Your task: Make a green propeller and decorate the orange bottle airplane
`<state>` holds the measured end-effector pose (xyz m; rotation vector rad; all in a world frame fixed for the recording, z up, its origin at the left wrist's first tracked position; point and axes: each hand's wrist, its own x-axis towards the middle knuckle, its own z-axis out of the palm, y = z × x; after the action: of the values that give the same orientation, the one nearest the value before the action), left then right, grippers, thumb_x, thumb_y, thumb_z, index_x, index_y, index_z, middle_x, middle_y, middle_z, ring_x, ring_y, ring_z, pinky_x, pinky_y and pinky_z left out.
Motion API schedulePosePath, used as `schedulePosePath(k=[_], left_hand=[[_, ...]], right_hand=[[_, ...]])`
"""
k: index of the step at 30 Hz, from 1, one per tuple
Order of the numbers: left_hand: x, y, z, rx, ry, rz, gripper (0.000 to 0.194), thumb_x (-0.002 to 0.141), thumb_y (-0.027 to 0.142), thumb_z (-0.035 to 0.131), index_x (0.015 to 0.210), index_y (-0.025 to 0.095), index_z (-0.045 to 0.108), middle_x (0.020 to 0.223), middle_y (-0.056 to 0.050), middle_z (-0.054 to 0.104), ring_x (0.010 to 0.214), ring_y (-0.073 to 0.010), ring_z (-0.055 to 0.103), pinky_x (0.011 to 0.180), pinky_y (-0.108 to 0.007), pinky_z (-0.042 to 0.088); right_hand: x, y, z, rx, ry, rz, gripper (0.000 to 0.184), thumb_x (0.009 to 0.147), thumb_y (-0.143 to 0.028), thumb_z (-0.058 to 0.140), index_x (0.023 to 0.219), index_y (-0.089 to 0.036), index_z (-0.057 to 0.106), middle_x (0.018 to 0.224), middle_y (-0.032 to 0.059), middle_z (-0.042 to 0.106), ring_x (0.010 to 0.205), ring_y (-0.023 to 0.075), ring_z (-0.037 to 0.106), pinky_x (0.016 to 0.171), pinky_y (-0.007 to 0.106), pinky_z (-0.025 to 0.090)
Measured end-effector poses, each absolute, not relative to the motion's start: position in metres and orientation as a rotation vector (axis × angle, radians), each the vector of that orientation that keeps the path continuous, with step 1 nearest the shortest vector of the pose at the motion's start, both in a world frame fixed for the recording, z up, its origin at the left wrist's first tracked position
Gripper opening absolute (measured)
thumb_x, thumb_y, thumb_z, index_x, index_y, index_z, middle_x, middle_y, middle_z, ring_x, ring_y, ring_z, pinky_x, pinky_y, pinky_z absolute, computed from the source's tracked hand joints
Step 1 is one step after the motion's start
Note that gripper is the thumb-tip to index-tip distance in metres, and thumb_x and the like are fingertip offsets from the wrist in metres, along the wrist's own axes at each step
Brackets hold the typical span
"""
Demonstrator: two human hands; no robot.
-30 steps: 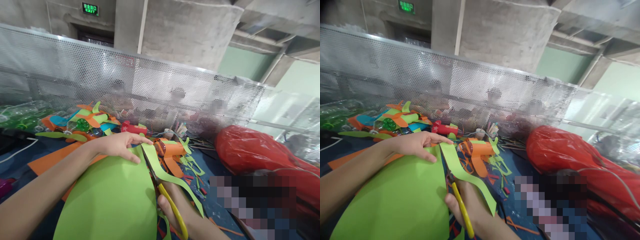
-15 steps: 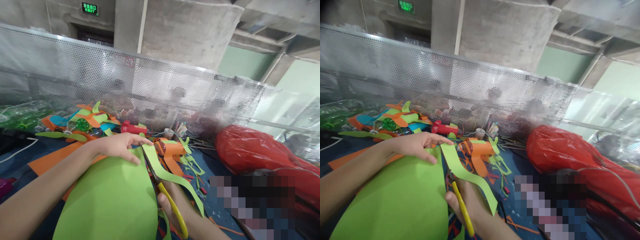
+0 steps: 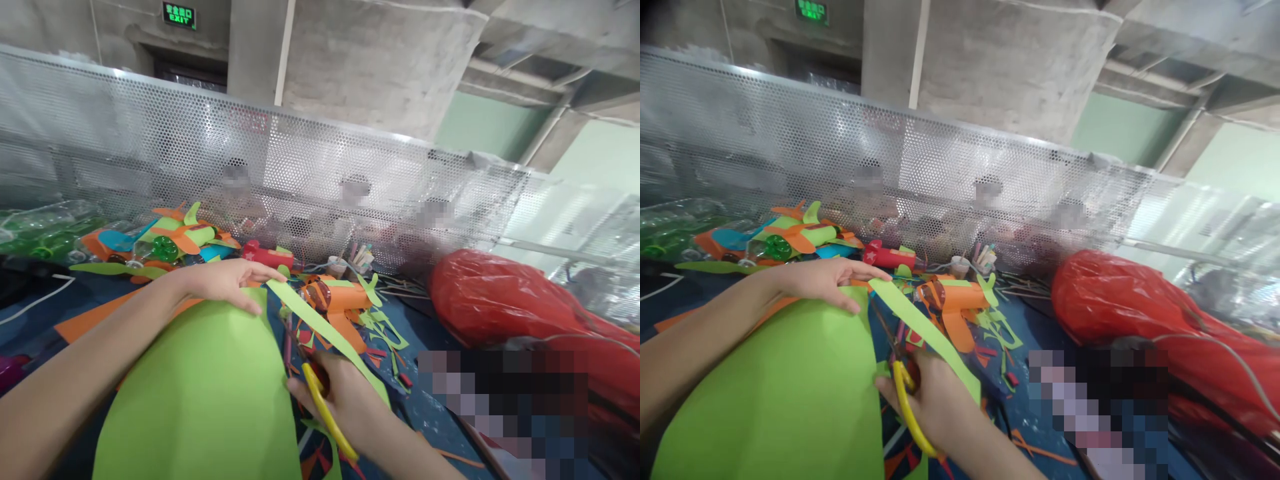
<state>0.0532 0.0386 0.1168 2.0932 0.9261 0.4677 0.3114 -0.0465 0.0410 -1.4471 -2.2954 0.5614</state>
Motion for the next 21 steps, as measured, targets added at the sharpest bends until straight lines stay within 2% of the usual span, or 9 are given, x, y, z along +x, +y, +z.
schedulePosePath(k=[2, 5, 8, 11, 14, 18, 21], left_hand=[[0.036, 0.046, 0.114, 2.224, 1.151, 0.408, 0.067, 0.069, 0.029, 0.075, 0.132, 0.037, 0.053, 0.14, 0.001, 0.054, 0.128, -0.0264, 0.05, 0.098, -0.033, 0.045], [0.007, 0.057, 0.109, 2.204, 1.372, 0.416, 0.067, 0.065, 0.029, 0.076, 0.129, 0.033, 0.058, 0.139, -0.004, 0.056, 0.126, -0.0318, 0.051, 0.096, -0.039, 0.047], [-0.019, 0.064, 0.105, 2.166, 1.545, 0.49, 0.064, 0.059, 0.029, 0.078, 0.122, 0.03, 0.064, 0.129, -0.007, 0.063, 0.12, -0.035, 0.056, 0.093, -0.042, 0.048], [-0.033, 0.068, 0.104, 2.123, 1.644, 0.591, 0.051, 0.058, 0.035, 0.08, 0.107, 0.025, 0.072, 0.11, -0.009, 0.073, 0.103, -0.0359, 0.066, 0.083, -0.042, 0.053], [-0.032, 0.071, 0.106, 2.085, 1.68, 0.797, 0.039, 0.067, 0.046, 0.075, 0.098, 0.022, 0.075, 0.094, -0.008, 0.076, 0.093, -0.034, 0.068, 0.08, -0.041, 0.053], [-0.01, 0.069, 0.113, 1.994, 1.541, 1.12, 0.037, 0.075, 0.051, 0.067, 0.102, 0.025, 0.072, 0.102, -0.007, 0.075, 0.097, -0.0293, 0.068, 0.083, -0.037, 0.054], [0.016, 0.059, 0.119, 1.94, 1.308, 1.239, 0.04, 0.078, 0.051, 0.064, 0.11, 0.026, 0.068, 0.105, -0.005, 0.074, 0.099, -0.0255, 0.068, 0.083, -0.036, 0.056]], right_hand=[[0.311, -0.044, 0.038, -1.597, -2.312, 0.408, 0.028, 0.081, -0.045, 0.06, 0.079, -0.018, 0.059, 0.069, 0.0048, 0.063, 0.059, 0.0169, 0.052, 0.053, 0.026, 0.031], [0.311, -0.04, 0.031, -1.663, -2.324, 0.392, 0.018, 0.077, -0.035, 0.063, 0.081, -0.018, 0.062, 0.08, 0.0073, 0.069, 0.071, 0.0218, 0.061, 0.059, 0.027, 0.035], [0.31, -0.043, 0.029, -1.614, -2.303, 0.478, 0.027, 0.076, -0.033, 0.066, 0.099, -0.019, 0.065, 0.086, 0.0065, 0.071, 0.079, 0.0234, 0.065, 0.063, 0.027, 0.039], [0.307, -0.05, 0.032, -1.51, -2.298, 0.512, 0.032, 0.079, -0.03, 0.062, 0.111, -0.022, 0.064, 0.091, 0.0049, 0.072, 0.084, 0.022, 0.066, 0.068, 0.026, 0.042], [0.303, -0.058, 0.034, -1.451, -2.365, 0.537, 0.025, 0.081, -0.029, 0.06, 0.104, -0.023, 0.067, 0.087, 0.0036, 0.072, 0.078, 0.0194, 0.066, 0.064, 0.024, 0.042], [0.301, -0.062, 0.033, -1.423, -2.483, 0.443, 0.015, 0.082, -0.03, 0.06, 0.088, -0.021, 0.069, 0.078, 0.0037, 0.07, 0.072, 0.018, 0.064, 0.062, 0.023, 0.041], [0.302, -0.059, 0.031, -1.429, -2.518, 0.329, 0.02, 0.089, -0.032, 0.052, 0.085, -0.019, 0.068, 0.079, 0.0049, 0.07, 0.072, 0.0183, 0.065, 0.061, 0.024, 0.041]])
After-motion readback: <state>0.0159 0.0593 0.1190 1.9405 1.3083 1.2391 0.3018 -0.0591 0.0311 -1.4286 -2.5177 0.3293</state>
